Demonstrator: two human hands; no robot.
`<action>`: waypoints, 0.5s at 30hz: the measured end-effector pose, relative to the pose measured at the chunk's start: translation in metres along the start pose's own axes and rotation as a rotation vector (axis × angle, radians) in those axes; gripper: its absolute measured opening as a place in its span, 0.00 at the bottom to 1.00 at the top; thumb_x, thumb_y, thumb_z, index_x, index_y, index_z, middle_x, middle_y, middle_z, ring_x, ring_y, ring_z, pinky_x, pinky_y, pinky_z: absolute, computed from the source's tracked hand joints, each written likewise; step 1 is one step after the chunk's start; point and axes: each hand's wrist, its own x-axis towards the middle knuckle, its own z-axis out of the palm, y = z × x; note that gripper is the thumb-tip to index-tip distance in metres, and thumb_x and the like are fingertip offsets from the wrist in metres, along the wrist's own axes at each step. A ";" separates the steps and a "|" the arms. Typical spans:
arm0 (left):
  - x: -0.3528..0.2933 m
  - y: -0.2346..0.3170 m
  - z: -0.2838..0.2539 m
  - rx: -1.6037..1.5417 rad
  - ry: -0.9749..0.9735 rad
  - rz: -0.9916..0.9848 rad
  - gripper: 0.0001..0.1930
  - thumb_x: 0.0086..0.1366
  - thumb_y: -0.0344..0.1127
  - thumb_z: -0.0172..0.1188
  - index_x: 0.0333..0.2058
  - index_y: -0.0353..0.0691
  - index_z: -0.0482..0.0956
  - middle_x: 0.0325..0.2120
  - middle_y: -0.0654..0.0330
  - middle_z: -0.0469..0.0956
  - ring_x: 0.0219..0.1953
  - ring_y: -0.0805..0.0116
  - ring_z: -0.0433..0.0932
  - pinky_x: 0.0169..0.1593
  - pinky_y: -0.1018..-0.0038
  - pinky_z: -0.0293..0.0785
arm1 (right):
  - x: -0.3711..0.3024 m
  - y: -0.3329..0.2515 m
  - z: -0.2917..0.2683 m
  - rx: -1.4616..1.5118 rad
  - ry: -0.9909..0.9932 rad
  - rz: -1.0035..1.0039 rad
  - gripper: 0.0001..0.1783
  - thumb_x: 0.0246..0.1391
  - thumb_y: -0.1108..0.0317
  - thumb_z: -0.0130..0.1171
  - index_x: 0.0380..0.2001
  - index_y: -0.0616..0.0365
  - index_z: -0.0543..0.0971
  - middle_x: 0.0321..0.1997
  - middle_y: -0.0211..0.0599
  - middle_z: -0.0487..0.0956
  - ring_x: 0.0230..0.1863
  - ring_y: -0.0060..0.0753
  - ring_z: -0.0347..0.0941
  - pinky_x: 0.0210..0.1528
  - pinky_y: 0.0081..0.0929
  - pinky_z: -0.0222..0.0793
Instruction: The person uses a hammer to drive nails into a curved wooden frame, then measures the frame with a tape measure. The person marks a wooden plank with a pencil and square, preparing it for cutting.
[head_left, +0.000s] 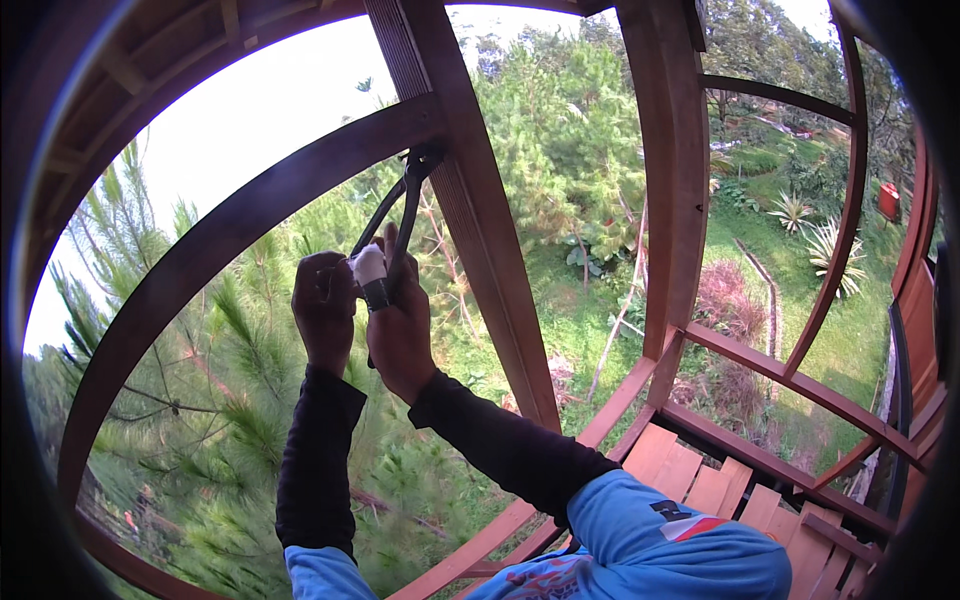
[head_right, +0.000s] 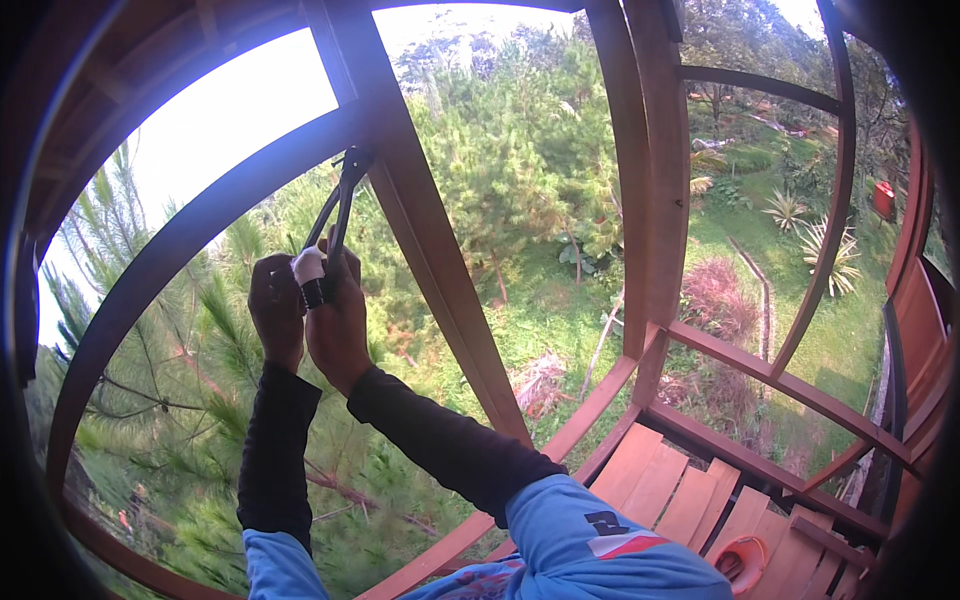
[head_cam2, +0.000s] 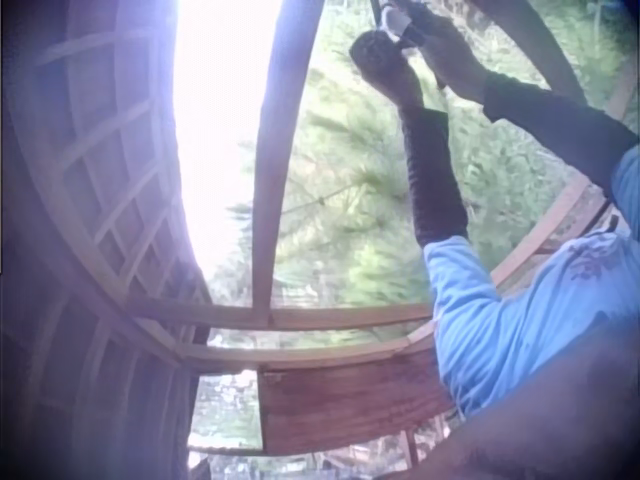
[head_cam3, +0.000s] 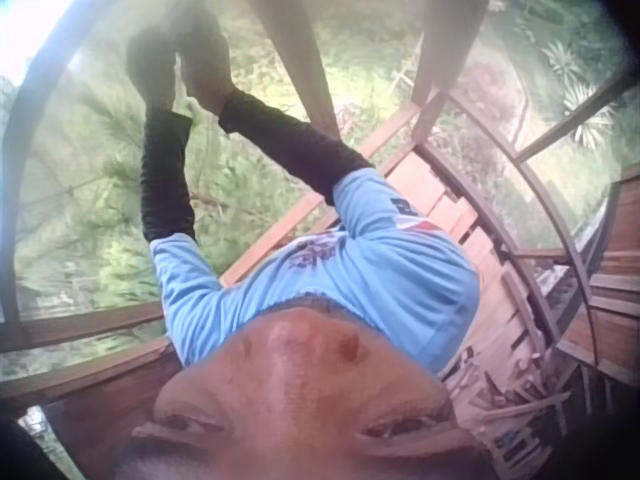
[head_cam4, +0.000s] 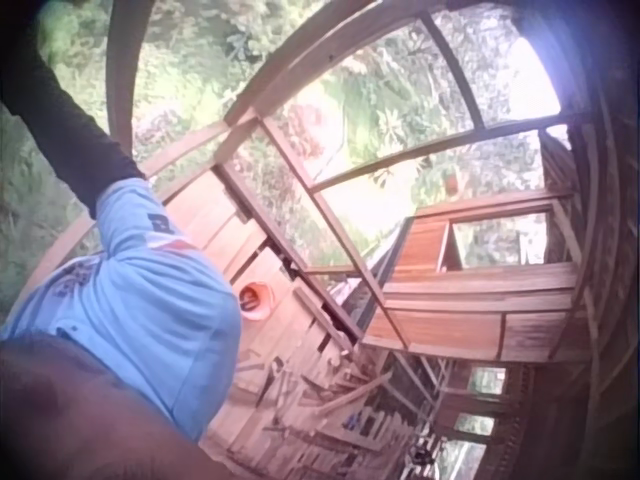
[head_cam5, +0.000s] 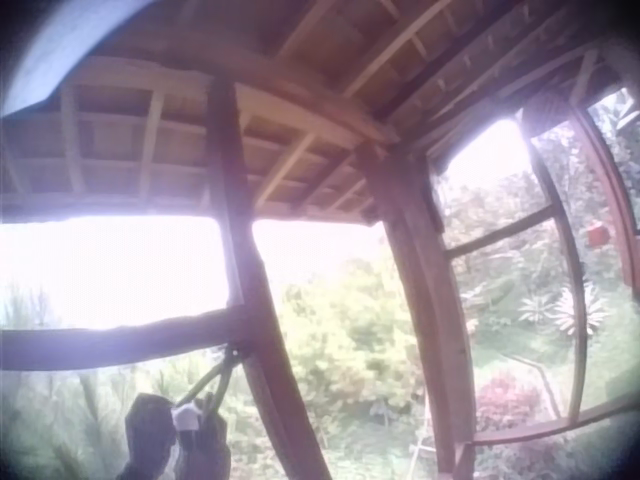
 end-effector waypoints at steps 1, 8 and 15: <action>-0.001 0.000 0.000 0.009 0.001 0.014 0.06 0.74 0.31 0.59 0.45 0.39 0.74 0.29 0.65 0.77 0.23 0.83 0.68 0.26 0.82 0.65 | 0.000 -0.001 -0.001 0.014 -0.022 0.056 0.21 0.73 0.59 0.52 0.58 0.65 0.73 0.47 0.34 0.73 0.45 0.21 0.72 0.44 0.24 0.69; -0.011 0.015 -0.003 -0.094 0.034 0.005 0.18 0.72 0.31 0.60 0.57 0.37 0.68 0.43 0.56 0.79 0.42 0.71 0.77 0.47 0.73 0.75 | 0.014 0.005 -0.006 0.206 -0.194 0.320 0.23 0.74 0.58 0.52 0.62 0.63 0.71 0.50 0.33 0.78 0.55 0.24 0.75 0.59 0.26 0.69; -0.034 0.075 -0.037 0.205 0.018 0.298 0.19 0.69 0.31 0.63 0.56 0.32 0.73 0.52 0.52 0.78 0.53 0.63 0.79 0.59 0.65 0.75 | 0.013 -0.004 -0.002 0.450 -0.196 0.379 0.23 0.72 0.59 0.53 0.61 0.63 0.69 0.37 0.32 0.75 0.35 0.29 0.78 0.39 0.34 0.77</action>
